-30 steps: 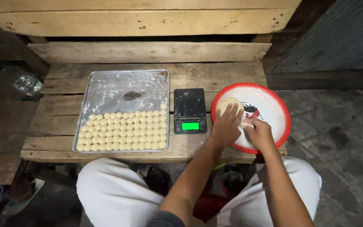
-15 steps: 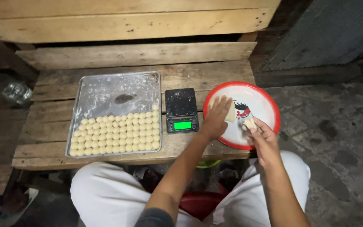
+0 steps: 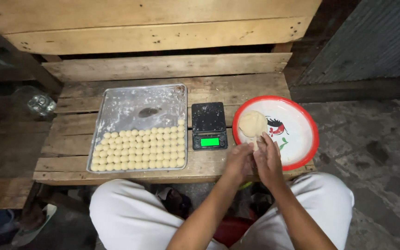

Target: Weighing small pieces of dough on a digital scale and rolling them into balls by hand.

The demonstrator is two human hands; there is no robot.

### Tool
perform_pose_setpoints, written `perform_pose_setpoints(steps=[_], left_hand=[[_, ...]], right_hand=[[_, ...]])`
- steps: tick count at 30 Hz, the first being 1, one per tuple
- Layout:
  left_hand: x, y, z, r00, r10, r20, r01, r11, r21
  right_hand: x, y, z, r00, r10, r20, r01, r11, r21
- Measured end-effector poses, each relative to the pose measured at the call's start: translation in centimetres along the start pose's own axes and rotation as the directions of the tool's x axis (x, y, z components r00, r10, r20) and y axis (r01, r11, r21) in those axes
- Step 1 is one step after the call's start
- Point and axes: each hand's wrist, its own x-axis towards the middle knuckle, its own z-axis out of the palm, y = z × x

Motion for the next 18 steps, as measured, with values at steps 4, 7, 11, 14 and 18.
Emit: perform_pose_setpoints(steps=[4,7,11,14,18], left_hand=[[0.5,2.0,-2.7,0.999,0.041,-0.010,-0.040,0.993,0.116],[0.3,5.7,-4.3,0.978,0.194,-0.083,-0.146,0.906,0.398],[-0.3,12.7,-4.2,0.904,0.427,0.033,-0.229,0.417,0.880],[2.6,16.2,-5.0,0.891,0.453,0.025,-0.096,0.134,0.986],[7.6,17.2,-8.0,0.862,0.480,0.166,-0.014,-0.305,0.952]], right_hand=[[1.0,-1.9,-0.1,0.990,-0.137,0.034,0.141,0.961,-0.239],[1.8,-4.1,-1.1,0.993,0.119,0.028,-0.110,0.969,-0.222],[2.6,-4.8,-1.9,0.953,0.293,-0.077,-0.303,0.925,-0.230],[2.6,-5.3,-1.5,0.935,0.346,-0.073,-0.353,0.911,-0.214],[2.2,-5.6,-1.2,0.947,0.320,0.018,-0.299,0.902,-0.310]])
